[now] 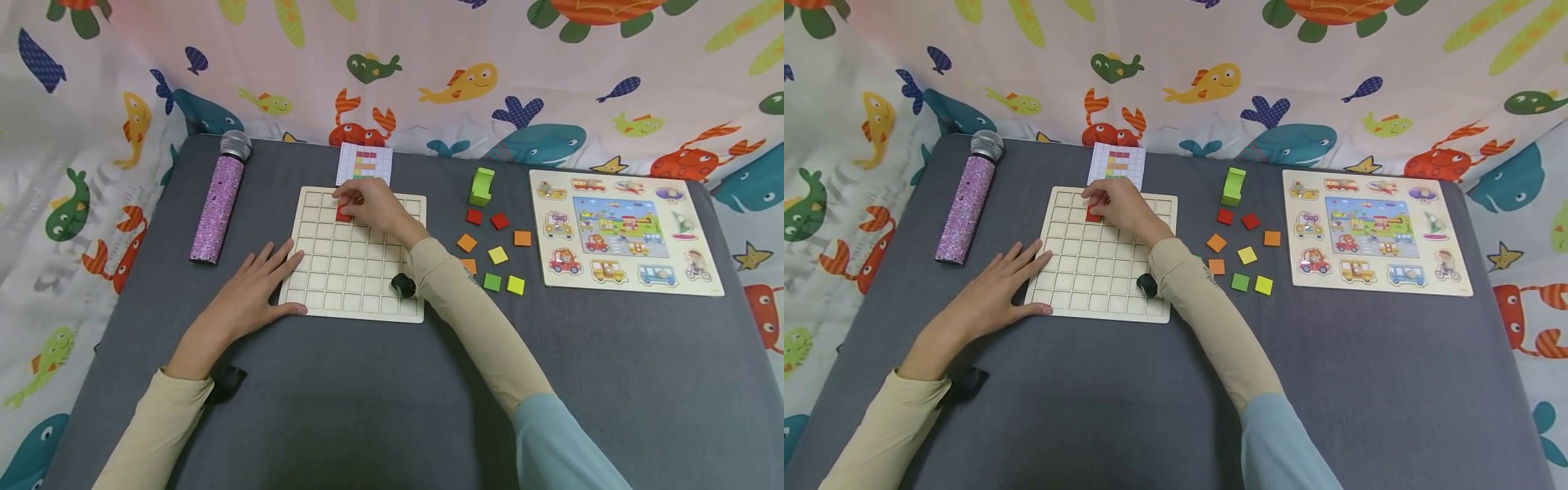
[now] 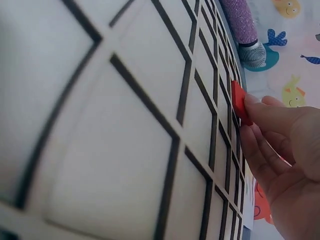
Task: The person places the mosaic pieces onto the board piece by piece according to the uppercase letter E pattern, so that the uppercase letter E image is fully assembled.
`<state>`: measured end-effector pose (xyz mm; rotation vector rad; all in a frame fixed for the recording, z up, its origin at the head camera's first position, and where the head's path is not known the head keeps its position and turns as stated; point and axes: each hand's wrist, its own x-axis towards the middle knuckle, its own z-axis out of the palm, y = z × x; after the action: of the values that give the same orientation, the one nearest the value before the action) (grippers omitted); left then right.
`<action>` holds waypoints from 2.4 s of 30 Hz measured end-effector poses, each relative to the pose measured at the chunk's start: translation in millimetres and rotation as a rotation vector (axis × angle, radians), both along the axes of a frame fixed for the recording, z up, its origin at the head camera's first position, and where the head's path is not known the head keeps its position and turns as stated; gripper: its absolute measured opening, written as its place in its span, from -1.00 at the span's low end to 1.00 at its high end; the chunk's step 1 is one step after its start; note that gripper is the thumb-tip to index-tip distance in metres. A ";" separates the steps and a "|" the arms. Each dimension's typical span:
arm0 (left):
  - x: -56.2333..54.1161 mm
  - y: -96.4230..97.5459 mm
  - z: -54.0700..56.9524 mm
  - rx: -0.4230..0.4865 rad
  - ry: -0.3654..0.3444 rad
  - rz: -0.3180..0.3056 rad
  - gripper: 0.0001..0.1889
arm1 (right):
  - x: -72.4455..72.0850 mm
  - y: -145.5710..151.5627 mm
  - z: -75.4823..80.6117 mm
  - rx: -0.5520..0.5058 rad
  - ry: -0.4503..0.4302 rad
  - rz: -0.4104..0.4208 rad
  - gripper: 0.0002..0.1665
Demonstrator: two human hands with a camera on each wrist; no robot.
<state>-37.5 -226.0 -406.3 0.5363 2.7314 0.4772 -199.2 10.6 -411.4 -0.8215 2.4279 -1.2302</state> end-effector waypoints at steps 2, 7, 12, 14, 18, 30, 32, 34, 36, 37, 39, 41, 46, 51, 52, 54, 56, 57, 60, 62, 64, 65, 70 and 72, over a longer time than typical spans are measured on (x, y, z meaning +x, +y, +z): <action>0.0 0.6 0.4 0.002 -0.004 0.000 -0.02 | 0.9 -0.2 0.0 0.019 0.010 0.008 -0.73; 0.4 1.0 1.4 0.004 -0.011 0.001 -0.02 | 3.5 -2.1 1.4 0.063 0.019 0.024 -0.73; 1.0 1.4 2.8 0.005 -0.007 0.000 -0.02 | 6.4 -3.0 6.9 0.097 0.030 0.023 -0.73; 1.3 1.6 3.0 0.006 -0.007 0.000 -0.02 | 8.3 -1.6 10.9 0.108 0.040 0.027 -0.73; 1.4 2.0 2.8 0.010 -0.012 0.002 -0.02 | 14.9 9.7 21.2 0.102 0.063 0.023 -0.72; 1.3 1.6 2.6 0.026 -0.023 0.015 -0.01 | 33.6 94.0 36.1 0.065 0.126 -0.097 -0.68; 1.1 1.7 2.7 0.026 -0.025 0.019 0.00 | 36.0 111.4 37.3 0.086 0.142 -0.124 -0.67; 0.7 1.9 2.6 0.026 -0.024 0.018 0.00 | 39.0 129.2 38.4 0.111 0.160 -0.158 -0.66; 0.5 2.2 2.1 0.025 -0.021 0.015 0.00 | 41.9 146.1 38.0 0.130 0.172 -0.193 -0.66; 0.6 2.4 1.8 0.024 -0.021 0.013 0.00 | 43.4 154.2 37.3 0.139 0.174 -0.207 -0.66; 0.9 2.7 1.1 0.021 -0.021 0.008 0.00 | 46.4 168.2 35.0 0.175 0.178 -0.232 -0.65; 1.4 2.7 0.5 0.017 -0.023 0.006 0.00 | 48.5 179.6 30.7 0.213 0.179 -0.246 -0.65; 1.9 2.2 0.5 0.014 -0.025 0.004 0.00 | 52.8 197.5 22.6 0.276 0.201 -0.262 -0.65; 1.7 2.1 1.8 0.015 -0.022 0.005 0.00 | 52.4 204.3 20.6 0.290 0.221 -0.259 -0.67; 1.8 1.9 1.6 0.016 -0.022 0.005 0.00 | 52.0 204.4 20.0 0.293 0.219 -0.257 -0.67; 2.0 1.7 1.1 0.017 -0.020 0.005 0.00 | 50.9 204.5 18.5 0.299 0.215 -0.254 -0.66; 2.0 1.6 0.6 0.020 -0.018 0.003 0.00 | 50.0 203.9 17.3 0.306 0.214 -0.254 -0.66; 1.9 1.7 0.4 0.021 -0.015 0.002 0.00 | 49.5 203.6 16.6 0.309 0.215 -0.254 -0.66; 2.0 1.7 0.0 0.027 -0.008 0.000 0.00 | 48.6 201.7 15.1 0.306 0.198 -0.256 -0.66; 2.0 1.7 -0.2 0.029 -0.003 0.001 0.00 | 47.9 200.1 14.4 0.310 0.182 -0.253 -0.66; 2.0 1.6 -0.3 0.030 -0.001 0.003 0.00 | 47.2 198.6 14.3 0.316 0.165 -0.249 -0.65; 2.0 1.7 -0.3 0.030 -0.001 0.003 0.00 | 46.8 198.0 14.5 0.323 0.161 -0.247 -0.64; 2.0 1.8 0.2 0.031 -0.008 0.007 0.00 | 45.4 195.0 15.6 0.332 0.165 -0.242 -0.63; 2.2 1.8 0.5 0.033 -0.009 0.008 -0.01 | 45.1 193.8 15.5 0.329 0.171 -0.242 -0.63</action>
<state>-35.3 -224.2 -405.7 0.5308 2.7226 0.5259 -154.2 204.5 -395.8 -0.5697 2.8321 -0.8230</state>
